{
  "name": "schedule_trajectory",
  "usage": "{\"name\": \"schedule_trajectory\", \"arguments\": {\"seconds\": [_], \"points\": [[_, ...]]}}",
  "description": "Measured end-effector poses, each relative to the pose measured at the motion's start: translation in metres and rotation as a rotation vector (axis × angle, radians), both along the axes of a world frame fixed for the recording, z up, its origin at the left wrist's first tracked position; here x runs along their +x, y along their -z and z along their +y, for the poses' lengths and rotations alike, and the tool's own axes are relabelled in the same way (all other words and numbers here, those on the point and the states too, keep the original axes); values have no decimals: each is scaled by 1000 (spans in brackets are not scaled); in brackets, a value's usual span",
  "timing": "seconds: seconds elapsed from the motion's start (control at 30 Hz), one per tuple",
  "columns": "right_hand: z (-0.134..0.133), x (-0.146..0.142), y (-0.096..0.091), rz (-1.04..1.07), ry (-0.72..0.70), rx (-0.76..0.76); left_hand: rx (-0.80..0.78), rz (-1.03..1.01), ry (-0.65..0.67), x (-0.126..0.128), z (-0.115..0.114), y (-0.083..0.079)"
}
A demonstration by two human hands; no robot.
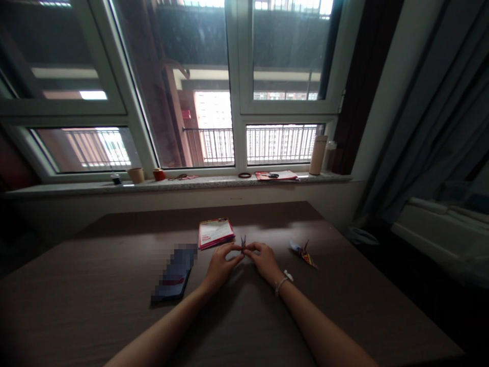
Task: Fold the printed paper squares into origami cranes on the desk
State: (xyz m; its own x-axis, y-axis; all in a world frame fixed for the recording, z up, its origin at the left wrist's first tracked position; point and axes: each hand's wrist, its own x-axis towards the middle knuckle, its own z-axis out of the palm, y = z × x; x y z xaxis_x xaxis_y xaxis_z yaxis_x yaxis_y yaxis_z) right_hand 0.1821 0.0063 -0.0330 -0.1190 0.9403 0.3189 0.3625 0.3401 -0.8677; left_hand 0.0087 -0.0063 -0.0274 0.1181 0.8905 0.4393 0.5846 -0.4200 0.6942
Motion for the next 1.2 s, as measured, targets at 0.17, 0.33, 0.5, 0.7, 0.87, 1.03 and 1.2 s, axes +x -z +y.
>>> {"name": "schedule_trajectory", "arguments": {"seconds": [0.17,0.33,0.5,0.7,0.87,1.03,1.2], "points": [[-2,0,-2,-1,-26,17,-17,-17,6,0,-1,-2],[-3,-1,-3,2,-8,13,-68,-23,10,2,-4,-7],[-2,0,-2,24,-14,7,-66,-60,31,1,0,-2],[-2,0,-2,50,-40,12,-47,-117,45,-1,6,7],[-1,1,0,51,-30,19,-27,-134,64,-1,6,7],[2,2,3,42,-32,27,-31,-132,56,-1,6,6],[3,4,4,3,-16,41,-41,-135,54,-2,8,7]]}}
